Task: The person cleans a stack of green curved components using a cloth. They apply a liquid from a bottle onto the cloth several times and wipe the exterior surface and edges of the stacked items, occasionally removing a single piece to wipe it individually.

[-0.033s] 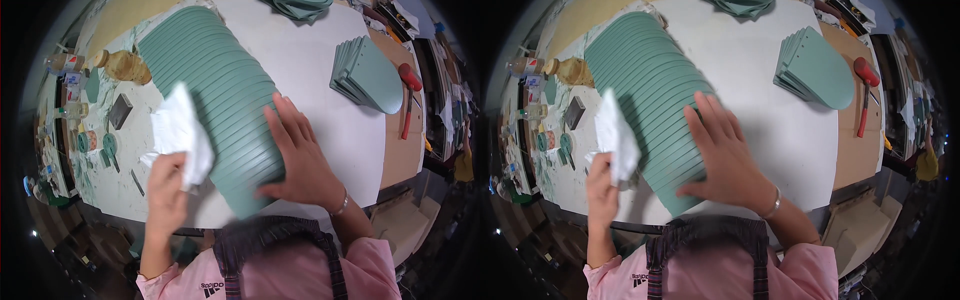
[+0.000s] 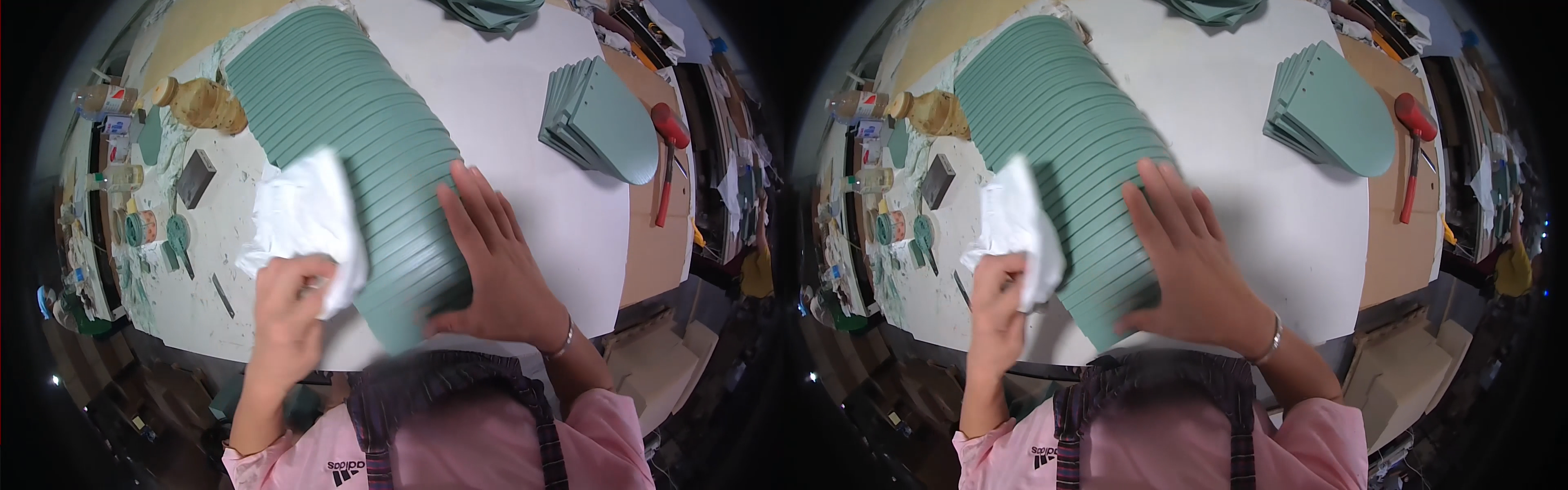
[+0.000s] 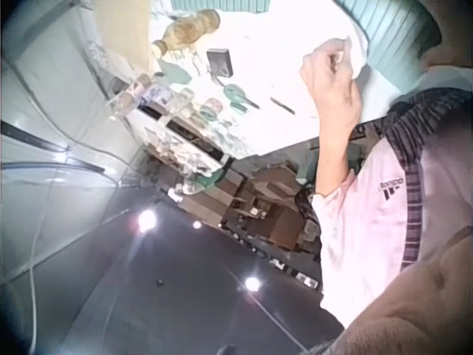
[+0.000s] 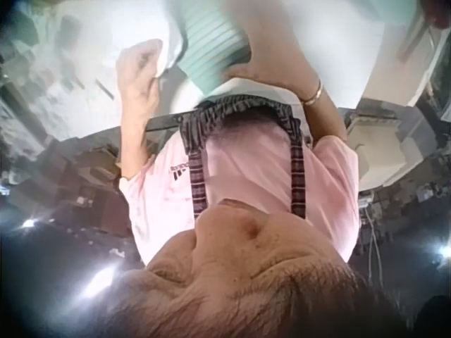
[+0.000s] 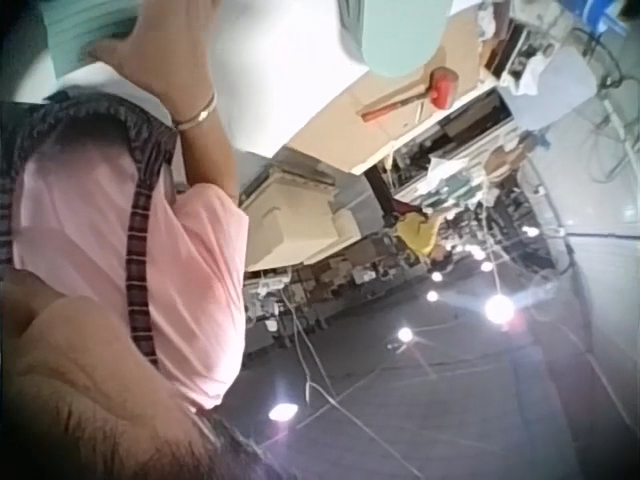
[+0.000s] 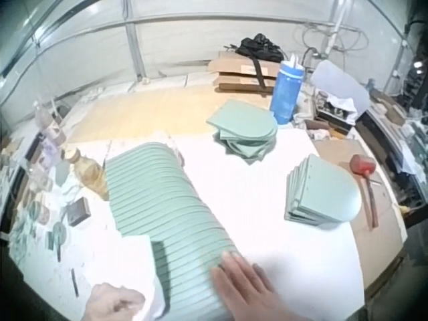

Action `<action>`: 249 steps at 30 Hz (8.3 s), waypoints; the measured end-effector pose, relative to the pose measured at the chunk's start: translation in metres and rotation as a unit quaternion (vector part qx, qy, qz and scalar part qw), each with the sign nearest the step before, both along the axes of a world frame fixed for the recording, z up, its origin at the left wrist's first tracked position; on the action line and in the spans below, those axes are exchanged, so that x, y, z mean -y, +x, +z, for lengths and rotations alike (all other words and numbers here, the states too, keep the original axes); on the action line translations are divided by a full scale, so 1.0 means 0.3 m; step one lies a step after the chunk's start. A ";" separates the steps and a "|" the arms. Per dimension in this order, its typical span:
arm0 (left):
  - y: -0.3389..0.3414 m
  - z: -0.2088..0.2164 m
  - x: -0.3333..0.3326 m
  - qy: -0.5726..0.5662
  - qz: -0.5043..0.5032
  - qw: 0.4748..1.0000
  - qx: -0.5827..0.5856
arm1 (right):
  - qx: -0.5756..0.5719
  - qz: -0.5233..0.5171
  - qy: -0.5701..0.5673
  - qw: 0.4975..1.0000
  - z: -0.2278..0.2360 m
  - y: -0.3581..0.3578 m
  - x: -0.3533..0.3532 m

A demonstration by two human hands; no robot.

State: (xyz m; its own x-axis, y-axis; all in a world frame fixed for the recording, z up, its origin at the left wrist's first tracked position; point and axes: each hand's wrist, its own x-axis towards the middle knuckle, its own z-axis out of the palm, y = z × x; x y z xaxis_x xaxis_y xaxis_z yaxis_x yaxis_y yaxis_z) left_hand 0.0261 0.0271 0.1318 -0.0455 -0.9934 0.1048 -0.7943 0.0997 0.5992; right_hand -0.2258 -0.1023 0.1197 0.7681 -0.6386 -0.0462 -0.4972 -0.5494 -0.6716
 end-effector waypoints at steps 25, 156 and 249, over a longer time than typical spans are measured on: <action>-0.283 -0.037 -0.060 -0.053 -0.012 0.989 0.141 | 0.094 -0.008 -0.044 0.995 -0.125 -0.072 -0.130; 0.363 -0.109 0.482 -0.121 -0.008 0.993 0.019 | 0.102 -0.048 0.046 0.993 -0.210 0.547 0.557; 0.478 -0.038 0.734 -0.109 0.002 0.976 0.187 | 0.126 -0.119 -0.050 0.984 -0.145 0.648 0.608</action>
